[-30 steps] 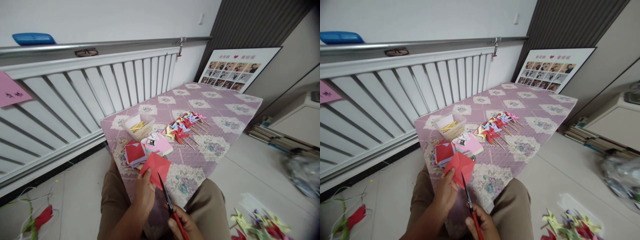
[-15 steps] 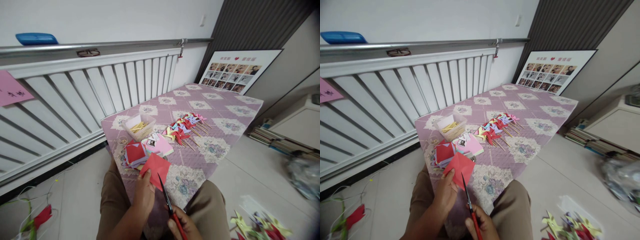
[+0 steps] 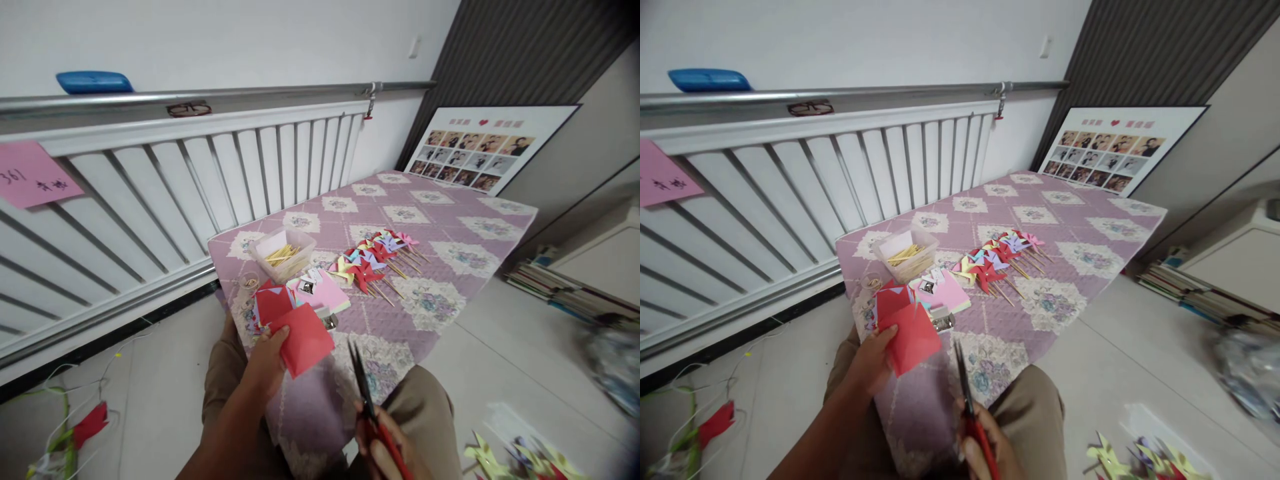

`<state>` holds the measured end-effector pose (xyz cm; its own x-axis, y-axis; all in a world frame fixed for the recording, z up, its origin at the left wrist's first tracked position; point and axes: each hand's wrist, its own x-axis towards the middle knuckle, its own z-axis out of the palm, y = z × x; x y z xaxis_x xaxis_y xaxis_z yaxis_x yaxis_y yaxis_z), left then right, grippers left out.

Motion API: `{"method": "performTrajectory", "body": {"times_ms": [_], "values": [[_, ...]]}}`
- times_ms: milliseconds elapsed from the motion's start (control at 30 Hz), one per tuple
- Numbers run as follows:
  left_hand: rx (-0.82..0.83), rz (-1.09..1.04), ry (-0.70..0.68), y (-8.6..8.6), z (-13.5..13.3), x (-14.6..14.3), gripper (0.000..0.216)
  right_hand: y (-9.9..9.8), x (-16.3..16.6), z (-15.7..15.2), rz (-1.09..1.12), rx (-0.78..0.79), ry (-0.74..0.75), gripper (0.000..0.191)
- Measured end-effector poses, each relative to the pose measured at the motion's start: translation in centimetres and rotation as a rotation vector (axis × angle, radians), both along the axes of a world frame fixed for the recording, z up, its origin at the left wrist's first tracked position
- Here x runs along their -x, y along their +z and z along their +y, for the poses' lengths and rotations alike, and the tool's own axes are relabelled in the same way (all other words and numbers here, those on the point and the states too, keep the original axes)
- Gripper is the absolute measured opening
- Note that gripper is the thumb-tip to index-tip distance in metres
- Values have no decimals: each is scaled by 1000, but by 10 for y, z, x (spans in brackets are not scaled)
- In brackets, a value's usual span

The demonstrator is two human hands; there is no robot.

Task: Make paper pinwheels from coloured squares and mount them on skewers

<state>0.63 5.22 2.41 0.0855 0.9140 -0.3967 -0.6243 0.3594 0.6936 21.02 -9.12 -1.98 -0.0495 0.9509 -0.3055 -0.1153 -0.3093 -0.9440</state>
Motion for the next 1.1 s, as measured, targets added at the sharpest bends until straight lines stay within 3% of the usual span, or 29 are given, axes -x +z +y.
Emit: {"method": "performTrajectory", "body": {"times_ms": [200, 300, 400, 533, 733, 900, 1000, 1100], "values": [[-14, 74, -339, 10, -12, 3, 19, 20, 12, 31, 251, -19, -269, 56], [-45, 136, -490, 15, -18, 0, 18, 36, 24, 43, 271, -6, -270, 58], [-37, 149, -558, 17, -22, -3, 18, 48, 36, 49, 252, 2, -225, 42], [-1, 81, -491, 17, -26, -3, 17, 50, 48, 52, 278, 14, -205, 30], [7, -235, -442, 3, -43, -8, 38, 41, 52, 58, 291, -13, -369, 31], [-44, -221, -328, -19, -60, -25, 32, 38, 56, 62, 253, -80, -399, 31], [-18, -173, -224, -19, -59, -34, 35, 38, 57, 61, 151, -114, -403, 32], [16, -149, -222, -11, -55, -38, 34, 41, 57, 60, 75, -155, -418, 33]]}}
